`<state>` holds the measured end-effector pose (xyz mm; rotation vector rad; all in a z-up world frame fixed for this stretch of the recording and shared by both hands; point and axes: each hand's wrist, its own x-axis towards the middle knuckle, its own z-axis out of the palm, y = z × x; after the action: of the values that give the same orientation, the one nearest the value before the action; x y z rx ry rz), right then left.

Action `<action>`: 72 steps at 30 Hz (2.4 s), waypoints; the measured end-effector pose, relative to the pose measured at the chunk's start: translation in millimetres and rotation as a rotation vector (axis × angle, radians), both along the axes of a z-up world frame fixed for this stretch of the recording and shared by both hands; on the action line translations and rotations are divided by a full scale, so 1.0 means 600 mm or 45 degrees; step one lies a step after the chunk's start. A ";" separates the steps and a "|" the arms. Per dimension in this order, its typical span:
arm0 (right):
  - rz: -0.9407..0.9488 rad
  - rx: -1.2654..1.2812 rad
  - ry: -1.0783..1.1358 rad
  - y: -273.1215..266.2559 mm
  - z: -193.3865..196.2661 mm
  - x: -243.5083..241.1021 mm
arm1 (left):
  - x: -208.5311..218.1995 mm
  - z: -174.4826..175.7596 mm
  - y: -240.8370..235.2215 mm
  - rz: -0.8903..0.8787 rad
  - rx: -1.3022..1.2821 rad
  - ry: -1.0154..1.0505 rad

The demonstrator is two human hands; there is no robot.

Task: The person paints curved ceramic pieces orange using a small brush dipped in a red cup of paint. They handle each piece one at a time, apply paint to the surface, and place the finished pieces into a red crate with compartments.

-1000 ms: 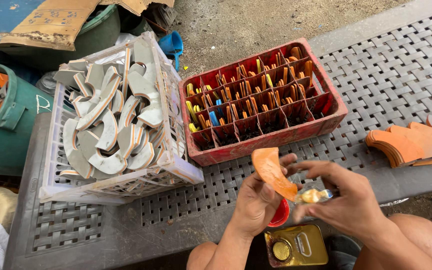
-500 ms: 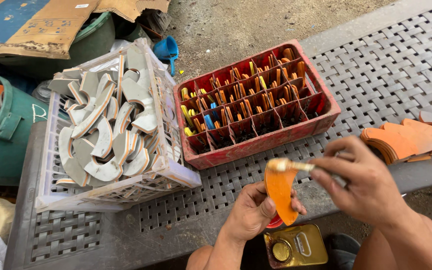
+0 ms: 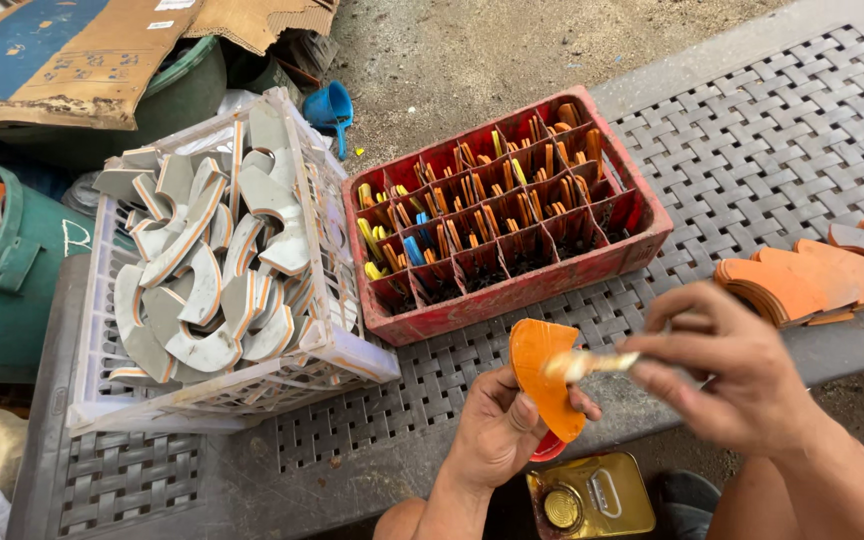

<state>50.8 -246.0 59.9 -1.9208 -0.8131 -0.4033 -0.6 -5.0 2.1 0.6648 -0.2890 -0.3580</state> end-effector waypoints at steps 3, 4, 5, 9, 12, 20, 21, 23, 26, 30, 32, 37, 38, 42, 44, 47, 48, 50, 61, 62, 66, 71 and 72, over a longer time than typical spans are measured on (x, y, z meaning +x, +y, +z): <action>-0.221 -0.177 0.119 0.000 -0.005 0.000 | -0.001 -0.005 0.001 0.000 -0.029 -0.010; -0.343 -0.162 0.125 0.001 -0.008 -0.003 | -0.002 -0.008 0.001 0.009 -0.031 -0.003; -0.462 -0.147 0.125 0.001 -0.008 -0.004 | -0.001 -0.009 0.001 0.022 -0.034 -0.002; -0.220 -0.113 0.033 0.000 -0.004 -0.005 | 0.000 -0.005 0.000 0.036 -0.058 -0.032; -0.219 -0.118 0.262 0.010 -0.011 0.004 | -0.003 0.000 0.003 -0.020 -0.026 -0.039; -0.581 -0.164 0.100 -0.014 -0.008 0.009 | 0.014 0.036 0.001 0.756 1.239 -0.381; -0.561 -0.168 0.091 -0.012 -0.011 0.003 | 0.017 0.037 0.001 0.976 1.676 -0.534; -0.575 -0.205 0.153 0.001 -0.017 -0.006 | 0.020 0.036 0.001 1.079 1.835 -0.632; -0.611 -0.378 0.096 0.023 -0.012 -0.015 | 0.018 0.034 0.000 1.147 1.933 -0.761; -0.638 -0.619 0.077 0.042 -0.004 -0.019 | 0.018 0.027 0.000 1.088 1.960 -0.747; -0.506 -0.599 0.242 0.041 -0.003 -0.018 | 0.016 0.025 0.004 1.114 1.954 -0.782; -0.566 -0.480 0.295 0.025 -0.006 -0.002 | 0.014 0.025 0.010 1.101 1.961 -0.797; -0.635 -0.448 0.289 0.022 -0.004 -0.003 | 0.012 0.027 0.009 1.095 1.951 -0.797; -0.391 -0.526 0.418 0.018 0.006 0.007 | 0.015 0.031 0.009 1.097 1.959 -0.860; -0.439 -0.541 0.339 0.020 0.002 0.007 | 0.014 0.028 0.012 1.058 1.934 -0.881; -0.610 -0.492 0.217 0.016 -0.005 0.006 | 0.014 0.022 0.010 0.990 1.914 -0.869; -0.679 -0.462 0.169 0.016 -0.006 0.007 | 0.014 0.021 0.009 0.973 1.911 -0.859; -0.514 -0.421 0.216 0.012 -0.006 0.011 | 0.015 0.022 0.008 0.974 1.924 -0.861; -0.424 -0.414 0.239 0.017 -0.018 0.018 | 0.014 0.031 0.010 1.010 1.922 -0.863; -0.476 -0.441 0.161 0.018 -0.020 0.020 | 0.014 0.031 0.010 1.009 1.921 -0.860; -0.622 -0.260 0.195 0.018 -0.023 0.011 | 0.012 0.034 0.008 0.978 1.883 -0.732; -0.289 -0.371 0.312 0.018 -0.032 0.015 | 0.015 0.040 0.013 1.110 1.881 -0.816; -0.264 -0.377 0.295 0.015 -0.038 0.018 | 0.015 0.038 0.013 1.124 1.883 -0.841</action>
<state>61.4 -236.8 37.2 -2.2882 -0.5458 -0.1838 8.3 2.9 24.6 2.2685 -0.2880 0.6343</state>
